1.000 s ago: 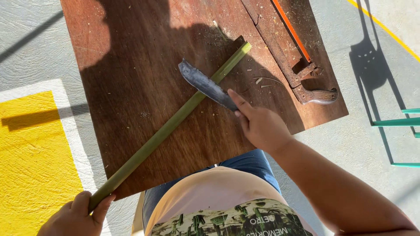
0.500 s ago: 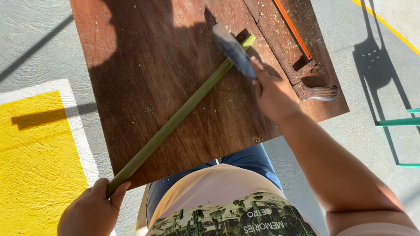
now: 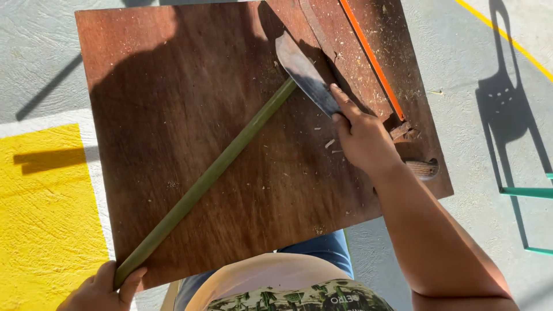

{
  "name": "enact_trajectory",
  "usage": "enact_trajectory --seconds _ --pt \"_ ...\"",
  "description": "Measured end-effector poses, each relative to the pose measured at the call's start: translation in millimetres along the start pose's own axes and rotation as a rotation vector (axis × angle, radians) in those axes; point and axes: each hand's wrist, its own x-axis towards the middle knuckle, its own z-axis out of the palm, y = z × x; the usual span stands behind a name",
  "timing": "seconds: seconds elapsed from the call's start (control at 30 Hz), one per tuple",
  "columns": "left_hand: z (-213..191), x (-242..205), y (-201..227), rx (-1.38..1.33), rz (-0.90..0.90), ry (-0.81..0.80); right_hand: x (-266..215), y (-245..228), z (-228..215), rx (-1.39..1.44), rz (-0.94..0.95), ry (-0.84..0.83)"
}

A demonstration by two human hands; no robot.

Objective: Cutting and stripping pieces of bamboo using a saw and a large knife.

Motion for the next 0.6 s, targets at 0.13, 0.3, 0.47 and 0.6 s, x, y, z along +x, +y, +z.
enact_trajectory --seconds 0.13,0.3,0.47,0.6 --pt "-21.6 -12.6 16.6 -0.081 -0.014 -0.098 30.0 -20.6 -0.2 -0.151 0.110 -0.183" --pt "-65.4 -23.0 41.2 0.007 -0.003 -0.021 -4.4 -11.8 29.3 -0.237 -0.063 -0.221" --pt "-75.3 -24.8 51.4 0.066 0.016 -0.009 43.9 -5.1 8.6 -0.194 0.037 -0.192" --pt "-77.1 -24.2 53.7 0.082 0.018 -0.016 -12.5 -15.4 36.1 -0.100 -0.189 -0.179"
